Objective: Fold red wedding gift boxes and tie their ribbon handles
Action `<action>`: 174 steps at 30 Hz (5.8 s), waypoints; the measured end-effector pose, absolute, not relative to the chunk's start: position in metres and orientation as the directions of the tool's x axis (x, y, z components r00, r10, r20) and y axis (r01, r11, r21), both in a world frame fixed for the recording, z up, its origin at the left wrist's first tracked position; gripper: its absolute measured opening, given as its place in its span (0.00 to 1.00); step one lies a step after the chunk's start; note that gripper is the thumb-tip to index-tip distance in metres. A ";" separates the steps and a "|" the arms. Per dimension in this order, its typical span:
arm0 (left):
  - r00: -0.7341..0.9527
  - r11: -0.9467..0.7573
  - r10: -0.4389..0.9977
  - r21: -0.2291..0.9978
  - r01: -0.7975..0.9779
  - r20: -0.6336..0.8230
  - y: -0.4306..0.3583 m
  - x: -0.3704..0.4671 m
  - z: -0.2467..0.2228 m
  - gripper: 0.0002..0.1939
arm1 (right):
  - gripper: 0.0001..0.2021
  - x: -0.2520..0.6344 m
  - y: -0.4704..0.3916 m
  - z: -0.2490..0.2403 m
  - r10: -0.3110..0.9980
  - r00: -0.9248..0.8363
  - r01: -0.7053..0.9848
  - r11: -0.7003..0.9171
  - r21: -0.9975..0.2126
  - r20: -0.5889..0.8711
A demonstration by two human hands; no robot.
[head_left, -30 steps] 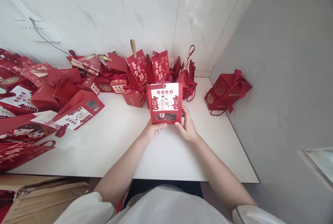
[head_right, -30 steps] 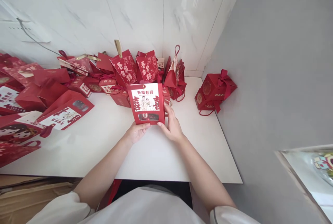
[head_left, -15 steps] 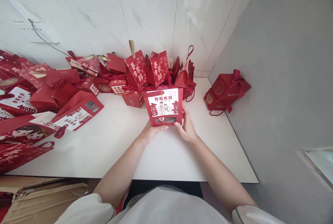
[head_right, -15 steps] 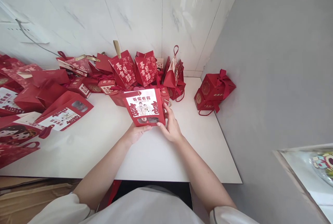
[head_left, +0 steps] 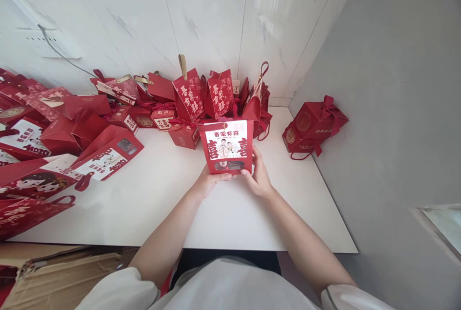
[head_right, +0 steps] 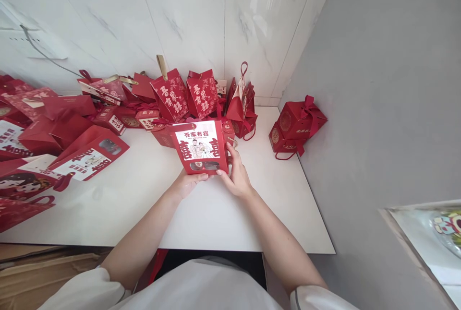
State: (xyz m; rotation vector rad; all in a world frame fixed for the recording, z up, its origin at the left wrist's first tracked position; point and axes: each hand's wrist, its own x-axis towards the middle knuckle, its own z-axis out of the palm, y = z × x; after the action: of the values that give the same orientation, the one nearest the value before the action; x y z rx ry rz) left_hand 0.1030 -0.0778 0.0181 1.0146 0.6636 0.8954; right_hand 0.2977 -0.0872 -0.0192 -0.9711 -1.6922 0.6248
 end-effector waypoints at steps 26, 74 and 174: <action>0.228 0.071 0.974 0.960 -0.270 -0.008 -0.075 0.100 0.003 0.36 | 0.33 0.292 -0.084 -0.024 0.884 -0.179 0.313 0.467 -0.827 0.432; 0.257 -0.206 0.949 0.977 0.062 0.183 -0.064 0.082 0.003 0.37 | 0.11 0.339 -0.085 0.021 0.837 -0.068 0.160 0.547 -0.822 0.544; 0.129 -0.032 0.991 0.995 0.096 0.019 -0.065 0.078 -0.039 0.33 | 0.28 0.288 -0.096 -0.047 0.995 -0.093 -0.223 0.005 -0.975 0.027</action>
State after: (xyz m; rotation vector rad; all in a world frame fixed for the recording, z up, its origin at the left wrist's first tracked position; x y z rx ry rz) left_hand 0.0776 -0.0653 -0.0391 1.3576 1.1718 1.0839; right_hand 0.2879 -0.0961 -0.0472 -0.9835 -1.1171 1.3645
